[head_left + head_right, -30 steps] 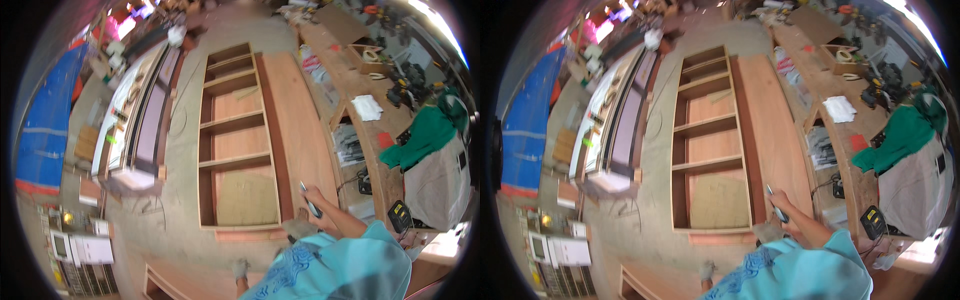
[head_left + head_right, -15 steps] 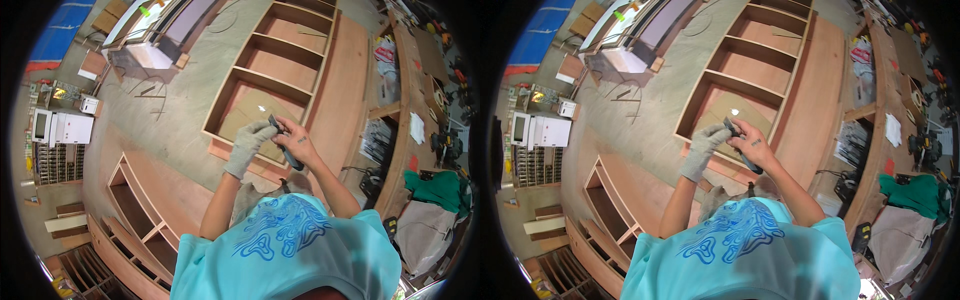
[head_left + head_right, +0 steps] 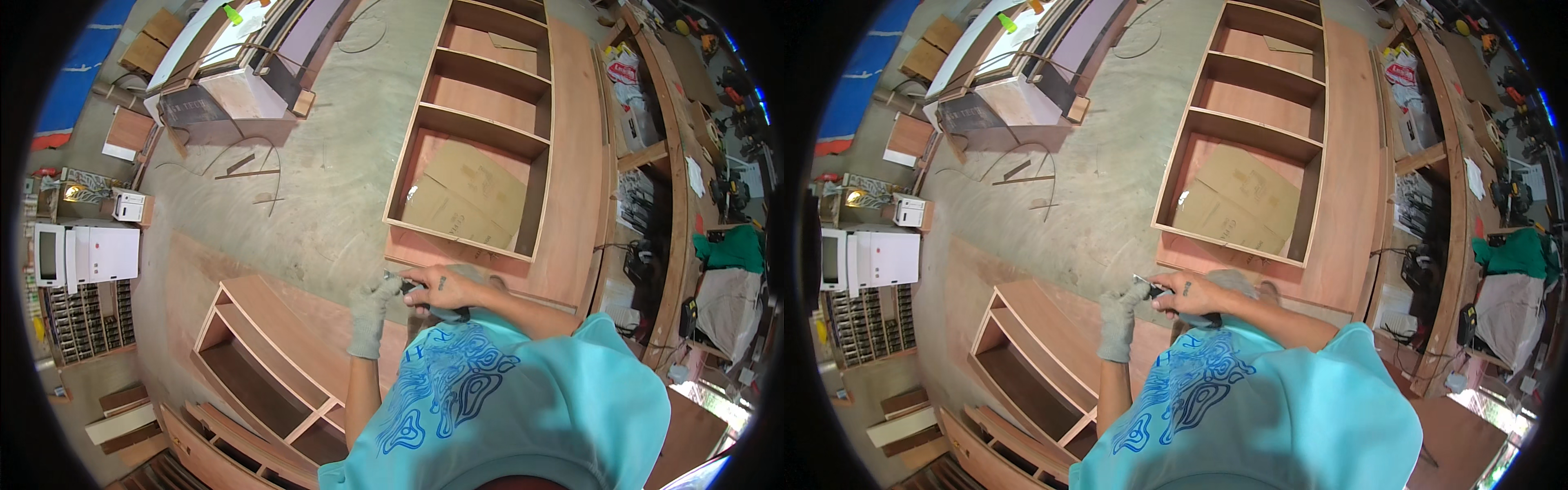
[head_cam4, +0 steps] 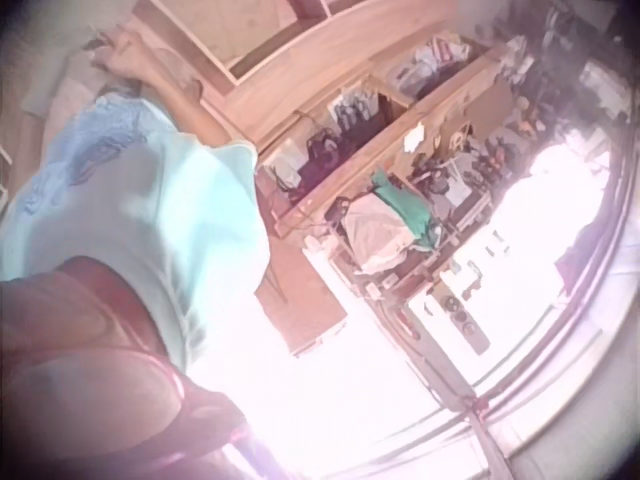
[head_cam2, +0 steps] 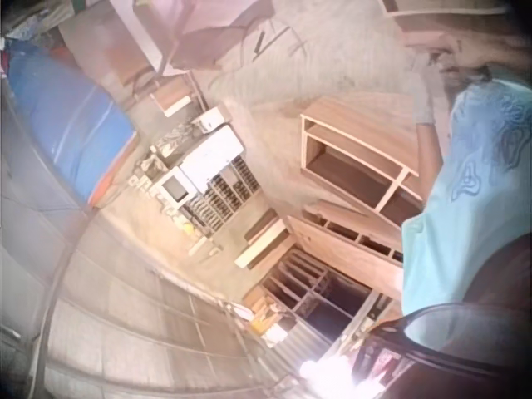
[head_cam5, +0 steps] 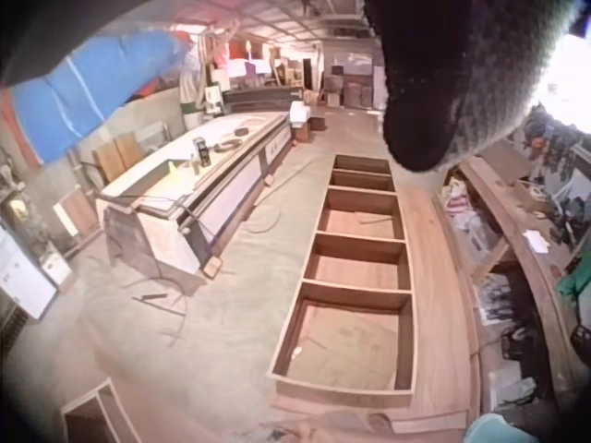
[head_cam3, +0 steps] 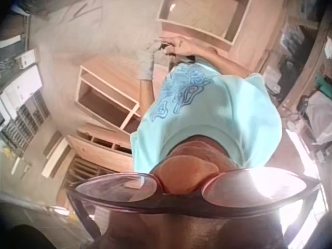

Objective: The person marks a line on a wooden shelf component using a pencil and a utility knife, then applies pressure to a joint while sitting on the floor.

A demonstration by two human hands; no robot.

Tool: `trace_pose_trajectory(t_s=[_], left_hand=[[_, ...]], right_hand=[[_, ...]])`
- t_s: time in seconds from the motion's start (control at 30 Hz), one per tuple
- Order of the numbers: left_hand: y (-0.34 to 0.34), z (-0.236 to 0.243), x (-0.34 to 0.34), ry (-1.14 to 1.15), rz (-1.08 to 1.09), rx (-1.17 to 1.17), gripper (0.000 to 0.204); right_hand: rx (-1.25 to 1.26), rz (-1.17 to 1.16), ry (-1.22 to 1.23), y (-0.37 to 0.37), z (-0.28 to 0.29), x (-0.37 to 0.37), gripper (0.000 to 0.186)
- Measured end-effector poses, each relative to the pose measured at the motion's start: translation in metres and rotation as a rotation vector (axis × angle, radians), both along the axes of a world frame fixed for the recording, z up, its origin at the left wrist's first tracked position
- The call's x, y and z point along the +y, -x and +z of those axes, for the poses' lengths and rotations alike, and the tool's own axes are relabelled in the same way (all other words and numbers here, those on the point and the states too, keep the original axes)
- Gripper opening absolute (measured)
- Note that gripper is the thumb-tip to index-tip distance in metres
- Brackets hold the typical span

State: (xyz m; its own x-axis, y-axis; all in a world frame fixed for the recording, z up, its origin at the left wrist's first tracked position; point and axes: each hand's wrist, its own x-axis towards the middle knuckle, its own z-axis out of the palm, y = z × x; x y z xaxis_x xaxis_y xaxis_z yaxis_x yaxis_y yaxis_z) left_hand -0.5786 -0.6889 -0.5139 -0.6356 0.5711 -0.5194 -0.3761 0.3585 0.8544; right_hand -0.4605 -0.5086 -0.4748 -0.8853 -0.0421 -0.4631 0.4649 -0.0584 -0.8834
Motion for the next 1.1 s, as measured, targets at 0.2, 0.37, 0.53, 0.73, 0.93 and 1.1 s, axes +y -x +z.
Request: trace_pose_trajectory(t_s=[0.2, 0.37, 0.53, 0.73, 0.93, 1.1], left_hand=[[0.161, -0.044, -0.03, -0.398, 0.458, 0.059, 0.024], [0.255, -0.06, -0.072, 0.437, 0.225, 0.898, 0.044], [0.337, -0.194, -0.19, 0.467, -0.136, 0.517, 0.045], [0.419, -0.268, -0.237, 0.991, -0.688, 0.196, 0.043], [0.581, -0.252, -0.134, 0.812, -0.393, 0.098, 0.044], [0.721, -0.263, -0.04, 0.751, -0.333, 0.133, 0.045]], right_hand=[[0.01, -0.043, -0.084, 0.055, 0.016, -0.01, 0.042], [-0.172, -0.331, 0.07, 0.12, -0.018, -0.007, 0.029], [-0.093, -0.482, 0.318, 0.239, -0.056, 0.002, 0.023], [0.049, -0.607, 0.606, 0.374, -0.051, 0.043, 0.028], [0.049, -0.631, 0.484, 0.473, -0.046, 0.086, 0.03], [0.122, -0.492, 0.182, 0.591, -0.066, 0.135, 0.034]])
